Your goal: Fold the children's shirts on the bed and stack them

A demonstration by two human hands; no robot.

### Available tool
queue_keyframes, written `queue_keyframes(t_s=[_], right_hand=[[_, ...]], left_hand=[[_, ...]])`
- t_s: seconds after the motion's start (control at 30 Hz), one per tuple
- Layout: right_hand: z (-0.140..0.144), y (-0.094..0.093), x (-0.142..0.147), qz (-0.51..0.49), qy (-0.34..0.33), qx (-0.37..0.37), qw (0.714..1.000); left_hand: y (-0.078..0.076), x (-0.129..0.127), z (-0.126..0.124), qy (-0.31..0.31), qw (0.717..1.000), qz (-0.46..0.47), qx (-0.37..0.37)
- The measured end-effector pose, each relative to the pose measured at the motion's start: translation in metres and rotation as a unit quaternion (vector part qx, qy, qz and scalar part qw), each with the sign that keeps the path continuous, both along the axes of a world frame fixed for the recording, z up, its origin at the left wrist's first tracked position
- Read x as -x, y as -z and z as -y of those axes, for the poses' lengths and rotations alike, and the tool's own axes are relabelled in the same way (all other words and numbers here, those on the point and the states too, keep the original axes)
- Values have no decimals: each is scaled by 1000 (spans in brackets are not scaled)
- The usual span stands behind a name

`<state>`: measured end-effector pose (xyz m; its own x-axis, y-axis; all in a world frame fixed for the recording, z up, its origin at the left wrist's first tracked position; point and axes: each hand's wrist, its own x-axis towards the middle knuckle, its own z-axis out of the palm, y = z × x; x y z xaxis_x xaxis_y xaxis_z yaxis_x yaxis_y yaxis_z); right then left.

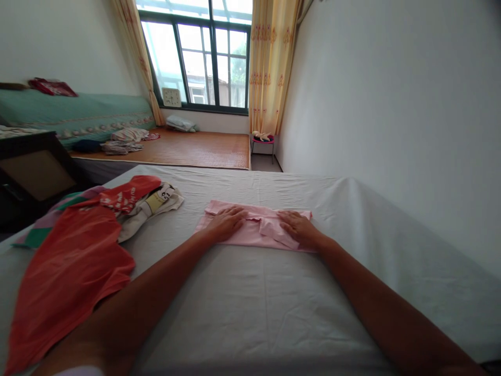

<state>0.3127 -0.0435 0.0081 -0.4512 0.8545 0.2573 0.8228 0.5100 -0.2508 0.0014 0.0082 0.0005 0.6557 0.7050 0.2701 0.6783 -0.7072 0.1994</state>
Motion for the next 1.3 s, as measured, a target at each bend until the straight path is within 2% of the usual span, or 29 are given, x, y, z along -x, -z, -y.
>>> queue_keyframes(t_s=[0.1, 0.17, 0.37, 0.67, 0.87, 1.03, 1.3], right_hand=[[-2, 13, -3, 97, 45, 56, 993], [-2, 17, -6, 122, 78, 75, 987], [-3, 19, -11, 125, 101, 86, 983], [-1, 15, -11, 132, 99, 92, 982], [-1, 14, -12, 129, 99, 84, 983], [-2, 15, -12, 127, 93, 77, 985], [-4, 20, -14, 125, 88, 64, 986]], left_hand=[[4, 4, -2, -32, 998, -37, 37], [5, 10, -6, -71, 995, -43, 46], [5, 30, -15, -162, 983, -59, 55], [5, 52, -25, -259, 962, -57, 63], [-3, 68, -30, -277, 961, -19, 7], [-8, 76, -36, -303, 951, -19, 51], [-31, 73, -26, -323, 934, -104, 116]])
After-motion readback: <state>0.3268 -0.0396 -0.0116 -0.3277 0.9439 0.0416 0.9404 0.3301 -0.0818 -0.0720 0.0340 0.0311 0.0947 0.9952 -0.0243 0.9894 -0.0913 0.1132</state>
